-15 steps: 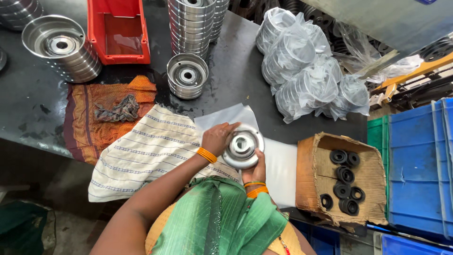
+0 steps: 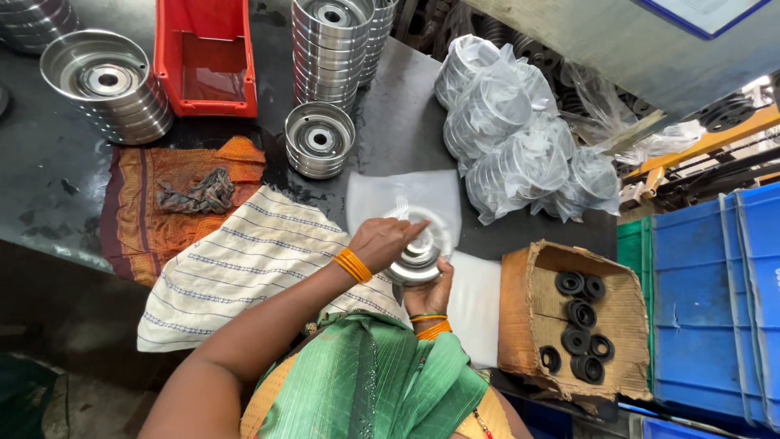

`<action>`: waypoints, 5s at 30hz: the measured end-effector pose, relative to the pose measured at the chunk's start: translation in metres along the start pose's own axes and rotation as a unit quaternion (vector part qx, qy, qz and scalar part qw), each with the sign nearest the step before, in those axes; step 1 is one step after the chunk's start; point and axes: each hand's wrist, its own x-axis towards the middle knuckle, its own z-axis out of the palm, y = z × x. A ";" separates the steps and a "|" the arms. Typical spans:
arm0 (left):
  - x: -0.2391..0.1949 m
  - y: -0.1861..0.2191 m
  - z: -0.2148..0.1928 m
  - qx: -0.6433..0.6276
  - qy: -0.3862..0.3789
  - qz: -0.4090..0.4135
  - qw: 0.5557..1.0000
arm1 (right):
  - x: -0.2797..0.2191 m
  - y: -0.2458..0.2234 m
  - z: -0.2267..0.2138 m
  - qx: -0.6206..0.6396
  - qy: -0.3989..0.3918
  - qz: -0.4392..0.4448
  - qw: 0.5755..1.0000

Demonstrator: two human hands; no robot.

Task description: The person repeatedly picks up a metal cylindrical part, places it into a clear plastic bag, adds a black rubber ring, and sets the sealed bag aside. The process is repeated continuously with parts from a stack on the table.

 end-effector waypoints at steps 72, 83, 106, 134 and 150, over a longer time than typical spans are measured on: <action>-0.081 -0.121 0.168 -0.215 0.140 -0.438 0.862 | 0.047 -0.070 0.004 -0.561 -0.198 -0.194 0.780; -0.070 -0.088 0.088 -0.102 0.009 -0.196 0.975 | 0.067 -0.005 0.043 -0.779 -0.256 -0.297 0.490; -0.052 -0.084 0.068 -0.138 0.185 -0.278 0.933 | 0.146 0.041 0.063 -0.880 -0.381 -0.104 0.264; -0.051 -0.106 0.072 -0.212 0.120 -0.272 0.931 | 0.150 -0.003 0.057 -0.763 -0.244 -0.289 0.524; -0.124 -0.096 0.108 0.089 -0.156 -0.201 0.963 | 0.082 -0.028 0.038 -0.719 -0.166 -0.187 0.649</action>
